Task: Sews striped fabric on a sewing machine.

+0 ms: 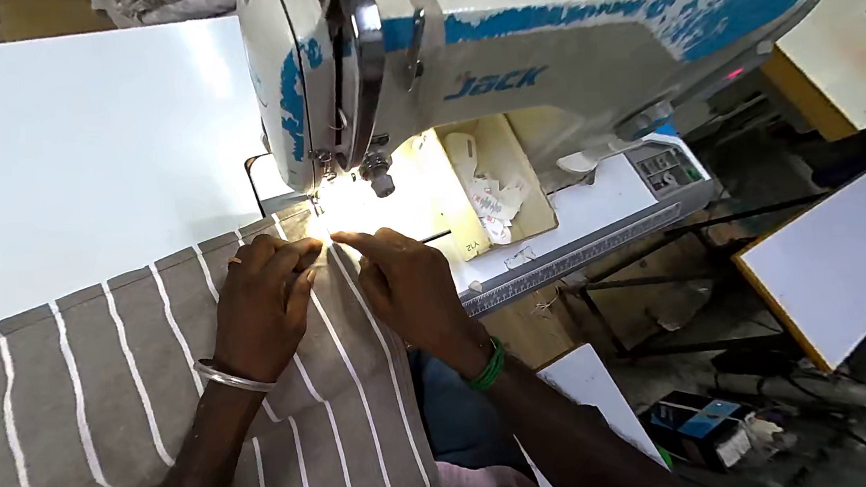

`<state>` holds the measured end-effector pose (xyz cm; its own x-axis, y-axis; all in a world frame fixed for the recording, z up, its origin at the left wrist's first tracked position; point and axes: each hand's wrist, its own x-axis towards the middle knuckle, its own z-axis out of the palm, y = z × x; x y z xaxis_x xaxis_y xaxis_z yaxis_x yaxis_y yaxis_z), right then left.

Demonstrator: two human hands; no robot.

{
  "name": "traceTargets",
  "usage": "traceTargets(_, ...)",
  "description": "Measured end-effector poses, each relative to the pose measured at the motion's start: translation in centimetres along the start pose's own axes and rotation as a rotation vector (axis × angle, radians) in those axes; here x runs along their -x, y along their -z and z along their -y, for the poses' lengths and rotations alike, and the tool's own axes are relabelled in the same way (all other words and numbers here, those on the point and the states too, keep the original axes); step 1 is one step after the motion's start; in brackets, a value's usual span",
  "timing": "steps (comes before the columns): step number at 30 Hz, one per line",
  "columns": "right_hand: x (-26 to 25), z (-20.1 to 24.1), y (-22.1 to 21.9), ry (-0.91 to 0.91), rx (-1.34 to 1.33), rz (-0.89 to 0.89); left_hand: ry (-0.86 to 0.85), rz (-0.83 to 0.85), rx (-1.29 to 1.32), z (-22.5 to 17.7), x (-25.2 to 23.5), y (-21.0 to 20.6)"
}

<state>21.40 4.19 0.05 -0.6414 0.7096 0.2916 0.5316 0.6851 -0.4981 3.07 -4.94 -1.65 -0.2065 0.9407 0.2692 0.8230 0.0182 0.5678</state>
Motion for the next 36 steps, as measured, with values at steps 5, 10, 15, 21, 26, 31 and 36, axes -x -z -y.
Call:
traceTargets(5,0.1,-0.2,0.2,0.010,-0.061,-0.003,0.007,-0.009,0.023,0.1,0.1,0.1)
traceTargets(10,-0.7,0.4,-0.2,-0.040,0.004,-0.083,0.009,-0.022,0.019,0.1,0.2,0.0)
traceTargets(15,-2.7,2.3,-0.4,-0.123,0.206,0.050,0.000,-0.036,0.026,0.2,0.2,-0.1)
traceTargets(21,-4.3,-1.1,1.8,-0.230,0.177,-0.043,-0.023,-0.013,0.005,0.5,0.1,-0.1)
traceTargets(26,-2.9,0.1,0.9,-0.101,-0.017,-0.067,-0.041,0.000,-0.016,0.5,0.0,-0.2)
traceTargets(31,-2.9,1.5,-0.4,-0.125,0.115,0.028,-0.045,-0.015,-0.010,0.6,0.1,-0.2)
traceTargets(36,-4.0,0.0,0.4,-0.176,0.194,-0.031,-0.071,-0.006,-0.002,0.7,-0.2,-0.3)
